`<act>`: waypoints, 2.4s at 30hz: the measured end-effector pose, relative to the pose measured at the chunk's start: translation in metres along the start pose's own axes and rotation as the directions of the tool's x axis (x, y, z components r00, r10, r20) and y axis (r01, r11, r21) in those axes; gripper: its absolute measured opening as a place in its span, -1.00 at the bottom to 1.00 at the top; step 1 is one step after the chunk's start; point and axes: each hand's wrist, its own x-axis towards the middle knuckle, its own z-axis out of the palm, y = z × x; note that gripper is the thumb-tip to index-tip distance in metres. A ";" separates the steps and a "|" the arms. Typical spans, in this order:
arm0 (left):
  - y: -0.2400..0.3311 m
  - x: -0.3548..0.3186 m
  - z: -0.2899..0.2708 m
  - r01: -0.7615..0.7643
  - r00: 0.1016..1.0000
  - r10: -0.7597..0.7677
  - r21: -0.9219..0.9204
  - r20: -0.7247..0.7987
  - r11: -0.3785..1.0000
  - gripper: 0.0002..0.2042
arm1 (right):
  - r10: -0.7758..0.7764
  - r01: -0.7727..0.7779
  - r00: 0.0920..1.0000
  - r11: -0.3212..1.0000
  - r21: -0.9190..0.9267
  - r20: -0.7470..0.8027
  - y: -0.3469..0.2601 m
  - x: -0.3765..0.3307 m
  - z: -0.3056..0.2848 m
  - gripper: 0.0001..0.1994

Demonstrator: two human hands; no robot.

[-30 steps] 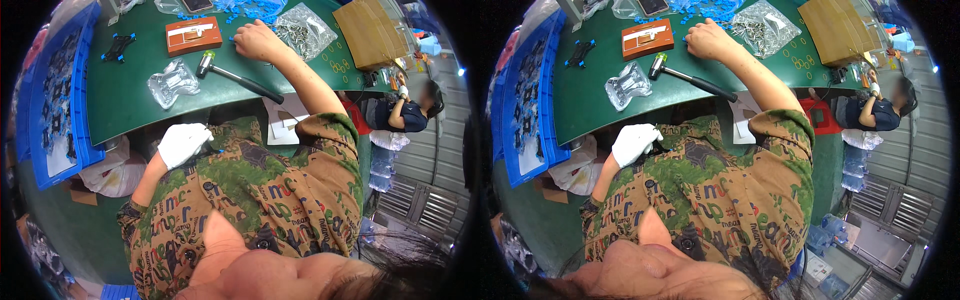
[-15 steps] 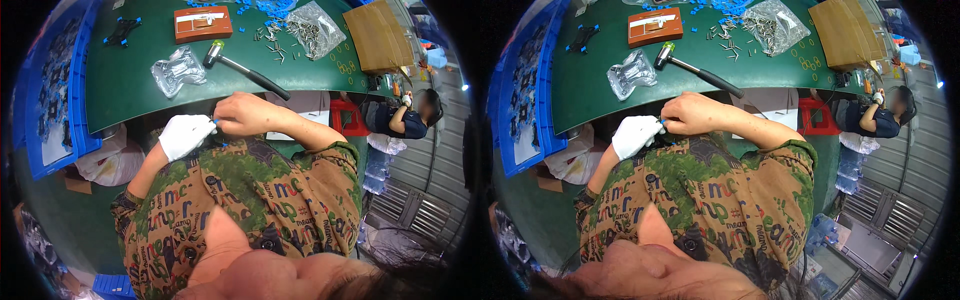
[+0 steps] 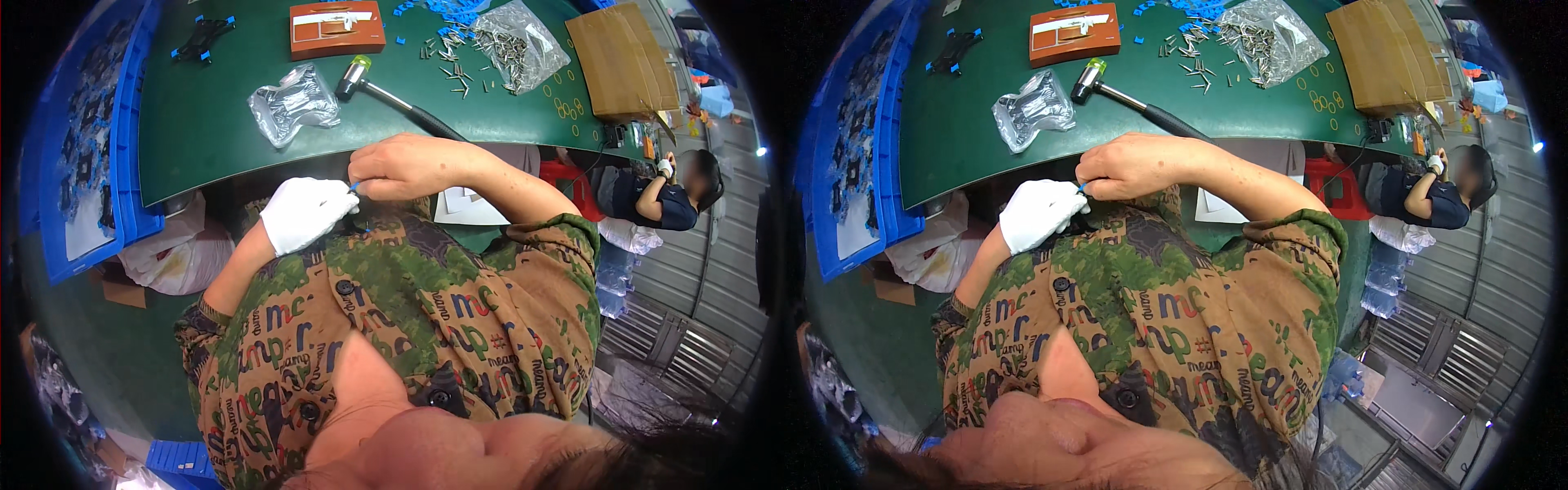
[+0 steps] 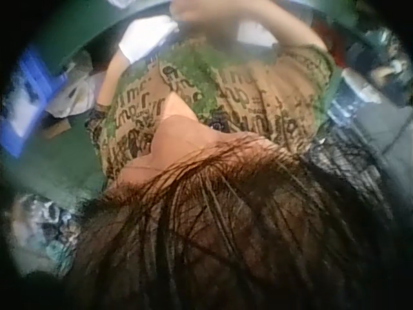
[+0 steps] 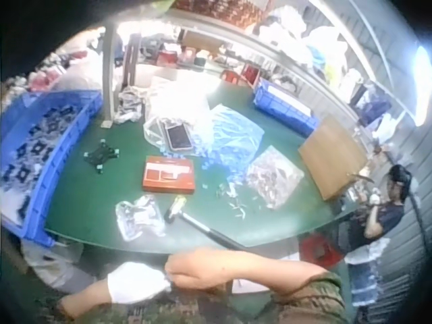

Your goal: The person sits at a green workbench and assembles small black plastic parts with blue plastic pieces and metal pins. They pick up a black part, insert a blue piece, place a metal pin, and use a hammer to secure the pin into the part. The person repeats this process for multiple units, placing finished assemblies into a blue bin.

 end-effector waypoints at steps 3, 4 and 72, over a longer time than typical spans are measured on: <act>-0.002 0.000 0.001 -0.064 0.998 0.065 0.047 -0.016 0.997 -0.70 | -0.011 0.011 1.000 1.000 0.014 0.020 -0.002 0.000 -0.003 -0.77; 0.000 -0.001 0.000 -0.031 0.999 0.031 0.021 -0.013 0.999 -0.70 | -0.006 0.006 1.000 1.000 0.023 0.023 -0.002 0.000 -0.005 -0.78; -0.013 0.032 -0.089 -0.039 0.968 -0.108 -0.557 -0.228 0.830 -0.64 | 0.157 -0.357 0.595 0.931 -0.083 -0.788 0.029 -0.047 0.015 -0.79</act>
